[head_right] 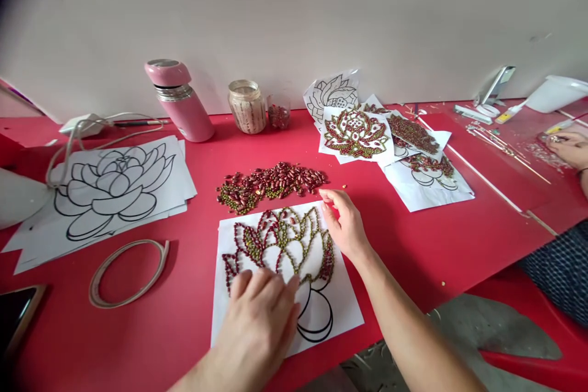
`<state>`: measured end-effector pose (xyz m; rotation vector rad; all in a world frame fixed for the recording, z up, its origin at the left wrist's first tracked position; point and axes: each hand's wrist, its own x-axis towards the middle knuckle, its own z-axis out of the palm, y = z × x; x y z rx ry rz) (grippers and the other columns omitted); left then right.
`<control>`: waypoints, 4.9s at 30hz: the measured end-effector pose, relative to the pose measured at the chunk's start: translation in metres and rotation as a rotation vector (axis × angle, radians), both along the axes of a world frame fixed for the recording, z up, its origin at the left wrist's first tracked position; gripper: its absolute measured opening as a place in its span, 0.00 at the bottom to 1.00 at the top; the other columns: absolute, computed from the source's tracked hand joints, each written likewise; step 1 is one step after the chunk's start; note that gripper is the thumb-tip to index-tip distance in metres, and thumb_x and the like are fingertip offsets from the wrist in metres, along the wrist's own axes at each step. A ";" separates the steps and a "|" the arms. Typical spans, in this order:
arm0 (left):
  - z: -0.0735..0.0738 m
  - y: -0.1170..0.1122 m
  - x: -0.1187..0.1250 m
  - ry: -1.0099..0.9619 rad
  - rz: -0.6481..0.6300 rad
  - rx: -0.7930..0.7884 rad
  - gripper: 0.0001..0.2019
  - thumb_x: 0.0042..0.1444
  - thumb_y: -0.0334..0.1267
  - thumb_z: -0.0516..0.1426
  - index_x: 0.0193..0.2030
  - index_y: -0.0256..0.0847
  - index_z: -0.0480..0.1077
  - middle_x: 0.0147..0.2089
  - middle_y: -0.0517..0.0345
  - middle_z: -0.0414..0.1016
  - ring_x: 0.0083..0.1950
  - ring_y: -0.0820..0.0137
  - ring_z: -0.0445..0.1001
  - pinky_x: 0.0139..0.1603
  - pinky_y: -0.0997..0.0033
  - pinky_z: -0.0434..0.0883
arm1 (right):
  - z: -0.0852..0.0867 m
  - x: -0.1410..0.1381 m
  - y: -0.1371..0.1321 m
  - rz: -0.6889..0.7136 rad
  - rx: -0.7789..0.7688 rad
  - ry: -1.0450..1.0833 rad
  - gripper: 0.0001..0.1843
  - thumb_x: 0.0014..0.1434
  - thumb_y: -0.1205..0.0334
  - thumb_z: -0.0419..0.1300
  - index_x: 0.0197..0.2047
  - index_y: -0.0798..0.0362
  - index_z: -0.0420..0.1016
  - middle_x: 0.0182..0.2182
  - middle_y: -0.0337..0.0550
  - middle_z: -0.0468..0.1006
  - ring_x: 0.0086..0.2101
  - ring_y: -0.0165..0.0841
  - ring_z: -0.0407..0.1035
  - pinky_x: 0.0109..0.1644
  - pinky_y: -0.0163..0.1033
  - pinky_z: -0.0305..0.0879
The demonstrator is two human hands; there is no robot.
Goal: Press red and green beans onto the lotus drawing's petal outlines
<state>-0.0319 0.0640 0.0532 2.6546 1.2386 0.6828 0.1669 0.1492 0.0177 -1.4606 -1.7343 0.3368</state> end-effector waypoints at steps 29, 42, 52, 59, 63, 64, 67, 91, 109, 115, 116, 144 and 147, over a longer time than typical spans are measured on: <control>-0.030 0.002 0.038 -0.293 0.039 0.226 0.08 0.41 0.33 0.57 0.31 0.37 0.67 0.22 0.62 0.64 0.27 0.71 0.61 0.29 0.66 0.55 | 0.007 -0.014 0.050 -0.031 -0.081 -0.201 0.08 0.54 0.65 0.52 0.34 0.51 0.71 0.32 0.42 0.71 0.25 0.29 0.64 0.32 0.35 0.64; -0.032 0.001 0.036 -0.303 0.004 0.173 0.09 0.45 0.31 0.55 0.35 0.34 0.69 0.24 0.59 0.66 0.27 0.70 0.60 0.29 0.65 0.56 | 0.007 -0.008 0.062 -0.067 -0.109 -0.263 0.07 0.52 0.65 0.54 0.34 0.50 0.72 0.30 0.40 0.70 0.27 0.30 0.66 0.32 0.35 0.64; -0.034 0.002 0.038 -0.318 0.054 0.198 0.09 0.43 0.31 0.54 0.34 0.34 0.70 0.23 0.60 0.65 0.28 0.70 0.60 0.30 0.65 0.57 | 0.009 -0.004 0.066 -0.121 -0.121 -0.235 0.07 0.53 0.65 0.53 0.34 0.50 0.71 0.31 0.40 0.71 0.27 0.30 0.66 0.32 0.35 0.64; -0.039 0.002 0.039 -0.173 0.097 0.192 0.10 0.39 0.33 0.56 0.32 0.36 0.69 0.24 0.62 0.64 0.29 0.70 0.60 0.33 0.66 0.56 | 0.006 -0.002 0.072 -0.099 -0.171 -0.241 0.09 0.54 0.61 0.53 0.36 0.50 0.73 0.32 0.41 0.71 0.27 0.29 0.66 0.31 0.34 0.63; -0.043 0.001 0.039 -0.163 0.108 0.184 0.08 0.38 0.34 0.56 0.30 0.37 0.68 0.24 0.62 0.63 0.29 0.70 0.59 0.34 0.65 0.56 | 0.004 -0.003 0.073 -0.068 -0.186 -0.242 0.08 0.54 0.61 0.53 0.34 0.50 0.73 0.31 0.41 0.71 0.28 0.29 0.67 0.32 0.33 0.63; -0.044 0.001 0.039 -0.165 0.115 0.183 0.09 0.38 0.33 0.56 0.30 0.37 0.68 0.24 0.62 0.64 0.29 0.69 0.59 0.34 0.65 0.57 | 0.003 -0.002 0.072 -0.063 -0.189 -0.239 0.08 0.54 0.61 0.53 0.33 0.49 0.74 0.31 0.41 0.71 0.28 0.29 0.66 0.32 0.34 0.63; -0.044 0.001 0.040 -0.157 0.139 0.163 0.08 0.37 0.33 0.56 0.29 0.38 0.67 0.24 0.62 0.64 0.30 0.69 0.59 0.34 0.65 0.57 | 0.002 0.001 0.070 -0.053 -0.195 -0.219 0.08 0.53 0.62 0.53 0.34 0.49 0.73 0.32 0.41 0.72 0.27 0.29 0.66 0.31 0.33 0.63; -0.045 0.002 0.042 -0.160 0.153 0.153 0.07 0.36 0.33 0.55 0.28 0.40 0.66 0.23 0.62 0.63 0.29 0.68 0.59 0.34 0.65 0.56 | 0.010 -0.002 0.061 -0.064 -0.238 -0.344 0.05 0.52 0.64 0.53 0.28 0.51 0.69 0.27 0.37 0.67 0.23 0.25 0.61 0.26 0.30 0.56; -0.039 0.004 0.042 -0.277 0.139 0.190 0.03 0.40 0.33 0.53 0.26 0.39 0.64 0.23 0.61 0.62 0.28 0.69 0.58 0.30 0.66 0.55 | 0.010 -0.003 0.059 -0.035 -0.251 -0.413 0.04 0.54 0.63 0.51 0.30 0.50 0.67 0.29 0.40 0.67 0.31 0.31 0.65 0.32 0.33 0.58; -0.039 0.002 0.038 -0.247 0.066 0.169 0.05 0.43 0.34 0.54 0.29 0.39 0.66 0.24 0.61 0.63 0.28 0.69 0.59 0.30 0.65 0.55 | 0.012 -0.006 0.061 -0.022 -0.232 -0.407 0.05 0.53 0.67 0.51 0.27 0.50 0.66 0.27 0.39 0.67 0.30 0.31 0.63 0.31 0.33 0.56; -0.037 0.002 0.037 -0.234 0.055 0.162 0.05 0.43 0.34 0.54 0.30 0.39 0.66 0.25 0.61 0.63 0.28 0.70 0.59 0.30 0.65 0.55 | 0.012 -0.007 0.061 -0.024 -0.232 -0.403 0.06 0.52 0.67 0.51 0.26 0.50 0.65 0.26 0.39 0.66 0.30 0.31 0.63 0.31 0.33 0.55; -0.031 0.000 0.035 -0.169 0.042 0.189 0.03 0.47 0.33 0.54 0.30 0.38 0.67 0.26 0.61 0.64 0.30 0.69 0.60 0.33 0.65 0.56 | 0.009 0.008 0.015 0.219 -0.064 -0.119 0.05 0.57 0.63 0.50 0.32 0.52 0.65 0.39 0.47 0.68 0.44 0.36 0.64 0.48 0.41 0.60; -0.033 -0.001 0.038 -0.200 0.032 0.245 0.03 0.46 0.31 0.54 0.30 0.38 0.66 0.24 0.62 0.63 0.28 0.71 0.60 0.33 0.66 0.57 | 0.010 0.008 0.014 0.216 -0.065 -0.106 0.05 0.57 0.62 0.50 0.31 0.52 0.65 0.39 0.47 0.69 0.44 0.36 0.64 0.48 0.41 0.60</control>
